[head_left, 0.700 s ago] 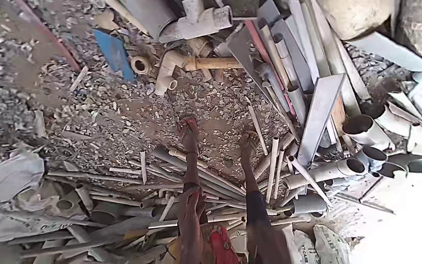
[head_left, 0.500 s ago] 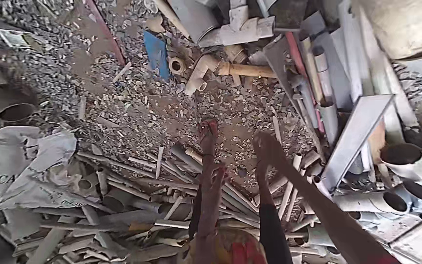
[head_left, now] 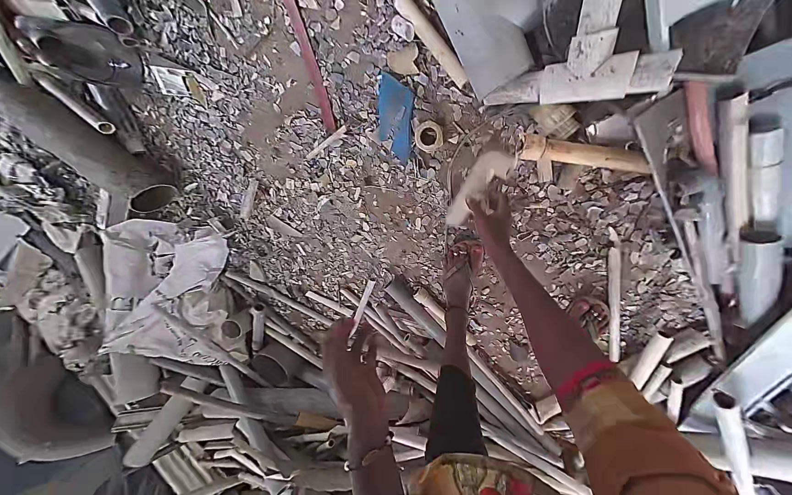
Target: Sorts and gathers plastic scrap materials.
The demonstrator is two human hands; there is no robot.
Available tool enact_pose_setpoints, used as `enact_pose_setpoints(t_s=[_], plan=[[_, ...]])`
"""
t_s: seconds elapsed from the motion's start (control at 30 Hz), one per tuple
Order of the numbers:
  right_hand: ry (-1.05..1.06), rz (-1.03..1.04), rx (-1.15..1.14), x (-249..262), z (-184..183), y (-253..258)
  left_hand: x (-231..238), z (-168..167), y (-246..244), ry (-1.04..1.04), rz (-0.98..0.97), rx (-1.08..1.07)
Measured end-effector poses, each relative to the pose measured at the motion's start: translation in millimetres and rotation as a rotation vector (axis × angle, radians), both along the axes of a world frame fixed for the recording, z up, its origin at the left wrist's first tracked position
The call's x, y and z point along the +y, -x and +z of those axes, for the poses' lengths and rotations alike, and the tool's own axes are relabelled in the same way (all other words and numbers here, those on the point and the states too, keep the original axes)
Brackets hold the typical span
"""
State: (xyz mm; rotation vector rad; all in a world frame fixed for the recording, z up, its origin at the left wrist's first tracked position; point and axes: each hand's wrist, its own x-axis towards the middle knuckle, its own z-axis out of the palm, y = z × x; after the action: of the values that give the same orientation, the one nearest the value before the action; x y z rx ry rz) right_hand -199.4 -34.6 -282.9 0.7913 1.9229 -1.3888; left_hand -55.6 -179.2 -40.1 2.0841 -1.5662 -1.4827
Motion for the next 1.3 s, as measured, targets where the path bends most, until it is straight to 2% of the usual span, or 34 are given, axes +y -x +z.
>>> enact_pose_setpoints(t_s=[0.03, 0.1, 0.17, 0.23, 0.3, 0.33, 0.4, 0.47, 0.57, 0.63, 0.7, 0.8, 0.87, 1.0, 1.07, 1.13, 1.2, 1.27, 1.3], plan=[[0.012, -0.041, -0.030, 15, 21, -14, -4, 1, 4, 0.020, 0.120, 0.047], [-0.027, -0.149, -0.120, 46, 67, -35, 6, -12, 10, -0.017, 0.137, 0.105], [-0.072, -0.228, -0.248, 78, 101, -49, 21, -30, 8, -0.076, -0.086, 0.098], [-0.115, -0.159, -0.272, 102, 124, -61, 16, -34, 7, -0.043, -0.412, 0.022], [-0.234, 0.134, -0.135, 124, 137, -74, 3, -25, 10, 0.034, -0.612, 0.012], [-0.307, 0.292, -0.029, 128, 141, -74, -3, -21, 15, 0.043, -0.602, 0.049], [-0.427, 0.530, 0.194, 121, 152, -69, -9, -12, 28, 0.002, -0.448, 0.118], [-0.445, 0.639, 0.440, 99, 163, -60, -7, -11, 36, -0.060, -0.364, 0.132], [-0.320, 0.684, 0.738, 59, 187, -53, 5, -21, 34, -0.256, -0.561, 0.093], [-0.193, 0.727, 0.855, 38, 208, -54, 10, -20, 38, -0.406, -0.639, 0.100], [-0.060, 0.781, 0.911, 27, 226, -60, 12, -14, 43, -0.448, -0.556, 0.189], [0.081, 0.708, 0.809, 28, 240, -74, 11, -11, 39, -0.465, -0.481, 0.290], [0.109, 0.604, 0.594, 39, 232, -81, 12, -13, 38, -0.444, -0.474, 0.252], [-0.092, 0.433, -0.001, 51, 182, -67, 4, -14, 37, -0.317, -0.494, 0.095], [-0.174, 0.374, -0.137, 33, 151, -43, -4, -12, 34, -0.203, -0.521, 0.081], [-0.078, 0.260, -0.064, -10, 138, -17, -11, -13, 33, -0.081, -0.509, 0.114], [0.201, 0.218, 0.098, -78, 157, 11, -13, -9, 34, -0.059, -0.393, 0.131], [0.574, 0.300, 0.280, -143, 190, 41, -12, -7, 34, -0.110, -0.281, 0.119], [0.691, 0.398, 0.343, -163, 204, 57, -7, -9, 33, -0.140, -0.256, 0.119]])
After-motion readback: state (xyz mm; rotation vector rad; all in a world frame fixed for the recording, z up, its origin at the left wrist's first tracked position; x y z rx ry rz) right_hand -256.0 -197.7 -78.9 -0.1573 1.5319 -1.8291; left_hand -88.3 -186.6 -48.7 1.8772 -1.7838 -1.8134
